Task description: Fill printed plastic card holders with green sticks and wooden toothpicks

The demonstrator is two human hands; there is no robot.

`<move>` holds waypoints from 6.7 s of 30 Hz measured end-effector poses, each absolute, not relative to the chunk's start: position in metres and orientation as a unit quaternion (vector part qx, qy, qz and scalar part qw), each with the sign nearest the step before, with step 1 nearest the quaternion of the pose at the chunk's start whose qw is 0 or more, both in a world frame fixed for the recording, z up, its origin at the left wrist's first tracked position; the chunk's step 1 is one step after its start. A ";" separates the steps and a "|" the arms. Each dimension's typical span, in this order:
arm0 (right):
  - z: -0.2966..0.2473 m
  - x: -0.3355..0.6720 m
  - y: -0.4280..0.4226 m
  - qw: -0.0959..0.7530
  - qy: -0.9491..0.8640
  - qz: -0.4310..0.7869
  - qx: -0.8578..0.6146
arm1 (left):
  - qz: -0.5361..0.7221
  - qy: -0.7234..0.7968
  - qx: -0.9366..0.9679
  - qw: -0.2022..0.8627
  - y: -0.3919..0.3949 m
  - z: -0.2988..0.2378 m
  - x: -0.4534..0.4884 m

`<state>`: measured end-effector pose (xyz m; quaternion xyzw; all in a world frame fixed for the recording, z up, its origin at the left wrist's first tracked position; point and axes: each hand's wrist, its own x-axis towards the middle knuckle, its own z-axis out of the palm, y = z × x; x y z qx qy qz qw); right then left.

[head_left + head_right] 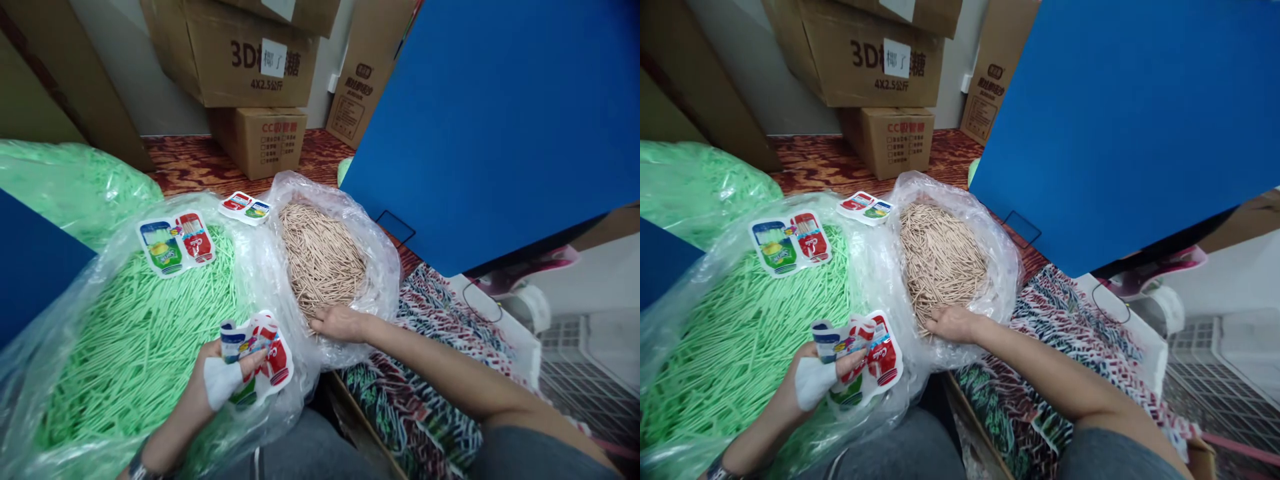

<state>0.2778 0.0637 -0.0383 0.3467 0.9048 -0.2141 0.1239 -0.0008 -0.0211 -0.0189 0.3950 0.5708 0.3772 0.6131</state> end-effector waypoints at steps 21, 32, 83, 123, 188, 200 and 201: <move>0.048 0.214 0.084 -0.596 0.406 -0.569 0.396 | 0.455 0.566 0.438 0.530 0.006 -0.002 0.042; 0.069 0.163 0.056 -0.673 0.543 -0.409 0.293 | 0.472 0.554 0.507 0.462 0.003 -0.007 0.045; 0.053 0.164 0.076 -0.279 0.896 -0.200 0.282 | 0.497 0.550 0.510 0.436 -0.002 0.010 -0.015; -0.019 -0.022 0.137 -0.017 0.996 0.073 -0.044 | 0.639 0.665 0.306 0.236 -0.048 0.032 -0.141; 0.005 0.057 0.082 -0.161 0.668 -0.670 0.280 | 0.604 0.653 0.389 0.239 -0.048 0.008 -0.123; 0.054 0.040 0.073 -0.308 0.687 -0.610 0.247 | 0.546 0.659 0.491 0.163 -0.053 -0.012 -0.115; 0.050 0.040 0.074 -0.274 0.773 -0.515 0.249 | 0.549 0.664 0.484 0.155 -0.054 -0.011 -0.117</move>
